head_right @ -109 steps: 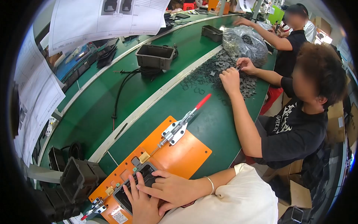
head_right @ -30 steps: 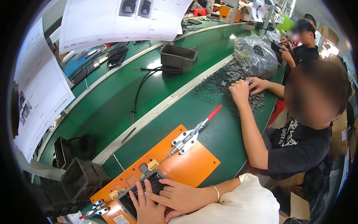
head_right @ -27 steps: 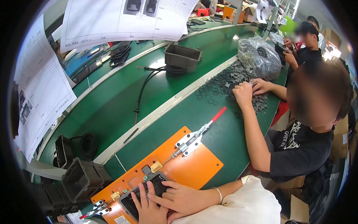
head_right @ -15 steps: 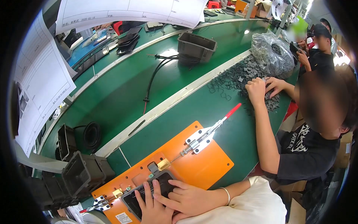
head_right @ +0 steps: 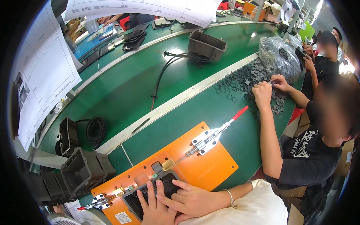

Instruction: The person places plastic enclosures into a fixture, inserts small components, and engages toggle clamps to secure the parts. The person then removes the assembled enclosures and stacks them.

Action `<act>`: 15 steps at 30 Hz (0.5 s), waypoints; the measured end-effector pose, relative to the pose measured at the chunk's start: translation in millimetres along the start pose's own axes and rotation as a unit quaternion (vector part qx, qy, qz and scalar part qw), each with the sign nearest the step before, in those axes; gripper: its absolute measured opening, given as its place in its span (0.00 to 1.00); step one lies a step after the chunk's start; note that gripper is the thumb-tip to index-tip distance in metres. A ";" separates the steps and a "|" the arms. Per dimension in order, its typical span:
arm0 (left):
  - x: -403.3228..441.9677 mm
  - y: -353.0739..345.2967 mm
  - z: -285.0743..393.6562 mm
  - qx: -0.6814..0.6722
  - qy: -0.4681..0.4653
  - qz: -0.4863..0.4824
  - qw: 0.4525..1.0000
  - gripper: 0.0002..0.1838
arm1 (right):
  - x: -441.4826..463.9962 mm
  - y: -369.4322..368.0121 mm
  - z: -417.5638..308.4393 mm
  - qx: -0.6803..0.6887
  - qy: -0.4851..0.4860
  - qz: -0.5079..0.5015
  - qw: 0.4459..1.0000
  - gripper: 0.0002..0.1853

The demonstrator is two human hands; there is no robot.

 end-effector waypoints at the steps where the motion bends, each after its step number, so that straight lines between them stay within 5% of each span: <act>1: 0.5 1.4 0.7 -0.004 0.002 -0.005 1.000 0.36 | -0.3 0.0 0.5 0.006 -0.001 0.002 1.000 0.43; 15: 1.6 4.3 1.7 0.014 -0.006 -0.002 1.000 0.33 | 1.0 1.1 -0.6 -0.004 0.001 0.006 1.000 0.44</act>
Point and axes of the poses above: each hand's wrist, its own x-axis towards the middle knuckle, its own y-axis out of the back of the hand, z = x × y, the point moved 1 cm from there along x, towards the middle knuckle, and after that the axes turned 7 degrees about -x, right-handed, at the moved point
